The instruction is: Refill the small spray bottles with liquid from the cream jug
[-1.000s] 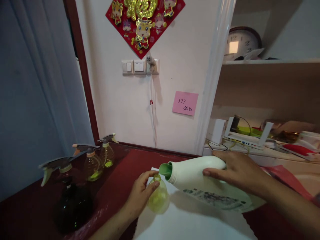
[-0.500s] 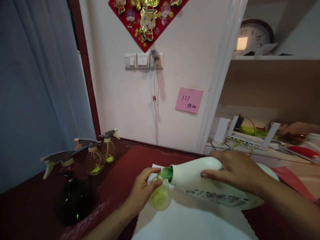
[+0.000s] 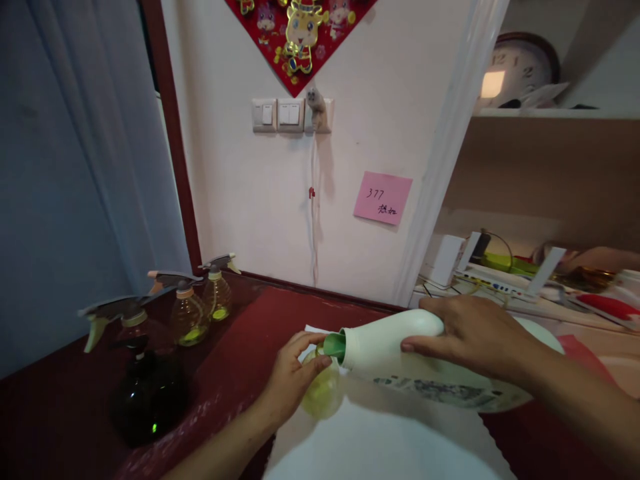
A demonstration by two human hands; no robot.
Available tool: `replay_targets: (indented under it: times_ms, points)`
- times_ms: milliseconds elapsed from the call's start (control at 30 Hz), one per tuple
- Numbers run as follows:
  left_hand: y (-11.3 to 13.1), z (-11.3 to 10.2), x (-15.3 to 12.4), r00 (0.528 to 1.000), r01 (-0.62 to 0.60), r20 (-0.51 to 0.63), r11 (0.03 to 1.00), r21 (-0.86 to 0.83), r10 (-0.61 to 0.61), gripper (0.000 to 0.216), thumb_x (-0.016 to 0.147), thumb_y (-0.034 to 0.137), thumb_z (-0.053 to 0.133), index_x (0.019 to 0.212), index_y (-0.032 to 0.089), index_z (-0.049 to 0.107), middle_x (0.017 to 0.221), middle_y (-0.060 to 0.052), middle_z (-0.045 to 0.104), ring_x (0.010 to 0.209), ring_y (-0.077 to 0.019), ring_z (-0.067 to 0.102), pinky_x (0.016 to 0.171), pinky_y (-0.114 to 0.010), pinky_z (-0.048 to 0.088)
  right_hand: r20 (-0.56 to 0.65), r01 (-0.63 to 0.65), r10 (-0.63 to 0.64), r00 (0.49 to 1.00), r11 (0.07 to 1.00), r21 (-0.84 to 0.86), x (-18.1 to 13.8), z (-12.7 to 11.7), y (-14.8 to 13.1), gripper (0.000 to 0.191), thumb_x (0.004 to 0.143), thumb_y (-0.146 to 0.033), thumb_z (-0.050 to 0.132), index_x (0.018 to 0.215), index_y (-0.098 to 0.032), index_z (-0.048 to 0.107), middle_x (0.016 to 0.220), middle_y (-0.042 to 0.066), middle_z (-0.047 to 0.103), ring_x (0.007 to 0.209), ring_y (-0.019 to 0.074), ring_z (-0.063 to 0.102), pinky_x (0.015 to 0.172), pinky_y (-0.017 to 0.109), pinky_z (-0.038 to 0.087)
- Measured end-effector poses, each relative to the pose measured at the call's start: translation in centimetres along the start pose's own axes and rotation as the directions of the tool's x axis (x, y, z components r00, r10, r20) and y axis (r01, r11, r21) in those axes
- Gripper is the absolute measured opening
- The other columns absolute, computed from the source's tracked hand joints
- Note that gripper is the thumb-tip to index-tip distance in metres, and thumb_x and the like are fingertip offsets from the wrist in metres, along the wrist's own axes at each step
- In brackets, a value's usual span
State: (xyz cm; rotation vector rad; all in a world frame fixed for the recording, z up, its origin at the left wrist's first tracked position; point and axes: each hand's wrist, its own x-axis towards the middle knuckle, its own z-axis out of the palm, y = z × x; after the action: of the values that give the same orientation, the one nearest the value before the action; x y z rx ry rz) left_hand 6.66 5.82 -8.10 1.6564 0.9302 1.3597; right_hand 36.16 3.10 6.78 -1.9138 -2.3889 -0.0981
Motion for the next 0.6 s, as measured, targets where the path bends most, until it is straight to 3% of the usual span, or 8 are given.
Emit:
replay_targets:
  times_ms: [400,600]
  points:
    - [0.18,0.34,-0.12,1.0,0.007,0.01,0.996,-0.094,-0.006,0.022,0.08,0.026,0.074,0.102,0.023,0.078,0.104,-0.005,0.074,0.101,-0.0242,0.066,0.092,-0.036,0.047,0.026,-0.007,0.008,1.0,0.999,-0.038,0.16,-0.53,0.0,0.057,0.079,-0.084,0.049,0.08,-0.028,0.062,0.08,0.004,0.071,0.075,0.0285,0.064,0.066,0.038,0.039]
    - [-0.31,0.56,-0.22,0.999,0.009,-0.047,0.997,-0.08,-0.013,0.018,0.077,0.023,0.076,0.095,0.022,0.078,0.099,-0.006,0.071,0.098,-0.0246,0.065,0.09,-0.037,0.046,0.036,-0.003,0.005,0.999,0.998,-0.059,0.38,-0.81,-0.15,0.054,0.08,-0.081,0.051,0.078,-0.027,0.06,0.08,0.003,0.07,0.075,0.0275,0.063,0.065,0.037,0.037]
